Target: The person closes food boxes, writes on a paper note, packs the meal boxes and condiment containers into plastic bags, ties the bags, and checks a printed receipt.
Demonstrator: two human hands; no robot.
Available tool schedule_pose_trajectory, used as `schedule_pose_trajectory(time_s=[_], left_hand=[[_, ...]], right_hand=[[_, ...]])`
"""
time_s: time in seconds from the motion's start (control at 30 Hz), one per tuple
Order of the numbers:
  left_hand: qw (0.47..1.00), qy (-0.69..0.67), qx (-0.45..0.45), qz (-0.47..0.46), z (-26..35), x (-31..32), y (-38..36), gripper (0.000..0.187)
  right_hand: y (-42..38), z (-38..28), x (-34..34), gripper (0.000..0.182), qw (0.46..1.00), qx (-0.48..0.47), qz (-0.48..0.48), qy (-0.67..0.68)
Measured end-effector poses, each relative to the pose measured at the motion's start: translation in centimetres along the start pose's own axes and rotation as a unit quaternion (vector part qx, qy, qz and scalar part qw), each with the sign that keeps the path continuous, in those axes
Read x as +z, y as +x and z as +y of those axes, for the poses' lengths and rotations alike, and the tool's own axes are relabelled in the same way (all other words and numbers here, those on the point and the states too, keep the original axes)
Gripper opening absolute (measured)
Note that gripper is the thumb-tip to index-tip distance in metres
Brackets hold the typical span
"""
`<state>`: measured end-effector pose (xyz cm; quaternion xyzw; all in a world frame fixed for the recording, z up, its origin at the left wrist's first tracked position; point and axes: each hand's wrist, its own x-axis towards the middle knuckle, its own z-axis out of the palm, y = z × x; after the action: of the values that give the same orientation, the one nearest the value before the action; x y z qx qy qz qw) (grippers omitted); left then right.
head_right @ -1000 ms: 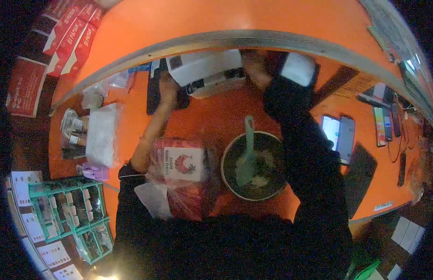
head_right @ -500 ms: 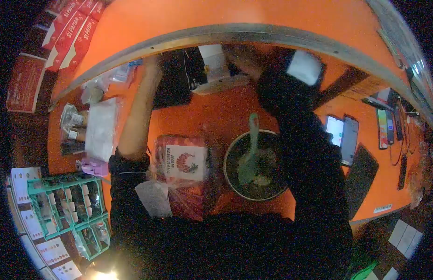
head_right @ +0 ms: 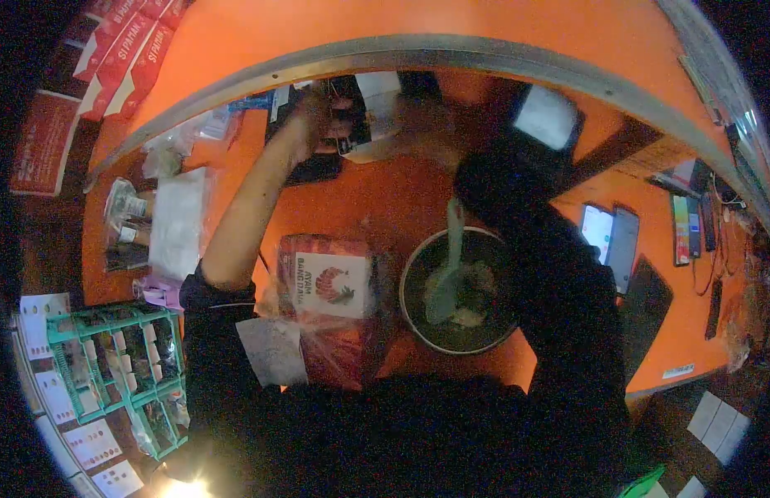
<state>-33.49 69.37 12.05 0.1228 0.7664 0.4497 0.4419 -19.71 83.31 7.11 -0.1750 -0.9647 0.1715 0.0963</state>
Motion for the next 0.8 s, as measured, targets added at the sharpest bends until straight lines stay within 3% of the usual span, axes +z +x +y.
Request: schedule_pose_trajectory(time_s=[0.03, 0.13, 0.23, 0.43, 0.57, 0.63, 0.67, 0.7, 0.77, 0.8], left_hand=[[0.999, -0.002, -0.039, -0.01, 0.0, -0.1, 0.0, 0.062], [0.998, -0.051, -0.034, -0.024, -0.4, 0.1, 0.1, 0.063], [0.996, -0.065, -0.061, -0.009, 0.1, 0.3, 0.4, 0.058], [0.996, -0.08, -0.033, -0.001, -1.0, 0.5, 0.4, 0.046], [0.997, -0.073, -0.004, -0.03, -2.0, 0.8, 0.3, 0.048], [0.99, -0.12, 0.042, -0.065, -3.3, 0.9, 0.6, 0.044], [0.99, -0.12, 0.042, -0.065, -3.8, 1.0, 0.7, 0.044], [0.991, -0.115, 0.059, -0.028, -4.1, 1.3, 0.8, 0.037], [0.991, -0.111, 0.077, 0.006, -5.2, 2.0, 1.7, 0.031], [0.977, -0.069, 0.201, 0.017, -6.2, 2.6, 2.6, 0.026]], right_hand=[[0.2, 0.1, -0.3, 0.042, 0.999, -0.011, 0.004, 0.03], [0.6, 0.2, -1.0, 0.039, 0.982, -0.065, -0.009, 0.176], [1.2, -0.6, -0.5, 0.037, 0.968, -0.097, -0.03, 0.23], [0.9, -0.7, 0.2, 0.032, 0.981, -0.089, 0.012, 0.174], [1.5, -0.3, 1.7, 0.029, 0.985, -0.11, 0.13, 0.027], [2.4, 0.6, 2.6, 0.027, 0.987, -0.094, 0.104, 0.08], [3.7, 2.2, 2.8, 0.028, 0.978, -0.048, 0.01, 0.202], [5.0, 3.7, 3.0, 0.029, 0.948, 0.019, -0.071, 0.31], [5.5, 4.6, 3.1, 0.031, 0.817, 0.13, -0.238, 0.509], [5.0, 4.2, 3.1, 0.03, 0.871, 0.081, -0.19, 0.445]])
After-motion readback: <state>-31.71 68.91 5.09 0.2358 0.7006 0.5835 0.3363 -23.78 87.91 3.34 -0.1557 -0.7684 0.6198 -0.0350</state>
